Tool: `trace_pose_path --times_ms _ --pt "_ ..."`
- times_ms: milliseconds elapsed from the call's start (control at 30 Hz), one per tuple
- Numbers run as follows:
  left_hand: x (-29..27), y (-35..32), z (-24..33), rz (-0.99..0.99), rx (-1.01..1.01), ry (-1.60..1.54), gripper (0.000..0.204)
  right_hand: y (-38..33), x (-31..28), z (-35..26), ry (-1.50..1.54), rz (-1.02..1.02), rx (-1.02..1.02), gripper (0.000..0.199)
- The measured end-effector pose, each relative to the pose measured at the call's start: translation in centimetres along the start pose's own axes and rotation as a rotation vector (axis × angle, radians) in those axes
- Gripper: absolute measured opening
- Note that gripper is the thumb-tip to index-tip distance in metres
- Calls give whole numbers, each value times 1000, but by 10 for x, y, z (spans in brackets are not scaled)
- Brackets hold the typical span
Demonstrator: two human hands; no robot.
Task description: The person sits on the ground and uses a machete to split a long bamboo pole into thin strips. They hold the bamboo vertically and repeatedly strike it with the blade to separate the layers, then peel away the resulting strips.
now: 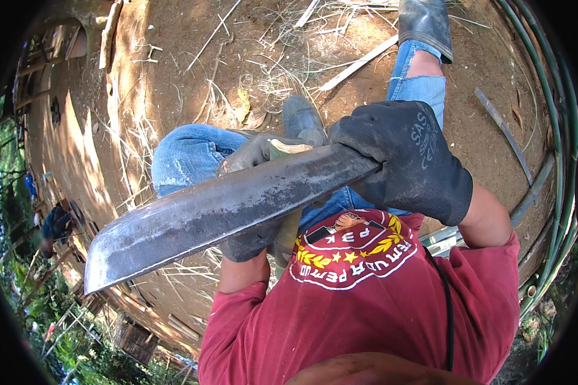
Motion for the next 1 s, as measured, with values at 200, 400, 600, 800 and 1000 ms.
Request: trace_pose_path --times_ms 200,400,600,800,1000 --pt "-14 2 -16 12 15 154 56 1 -1 0 -14 -35 -9 27" --pt "-16 -1 -23 -4 4 -8 60 3 -1 0 65 -75 -75 26" --pt "-2 0 -10 -18 40 -175 45 12 8 11 75 -89 -47 21" --pt "3 -4 18 -5 -8 -181 20 -19 17 100 -292 61 206 15" --pt "-3 8 6 80 -36 -27 37 -13 -20 83 272 143 496 19"
Point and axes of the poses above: each hand's wrist, its own y-axis towards the middle knuckle, its own x-axis out of the palm, z = x × y, the point moved 5 cm from there along y, towards the middle knuckle, and after that the axes turned 10 degrees about -z, right-handed, at the moved point
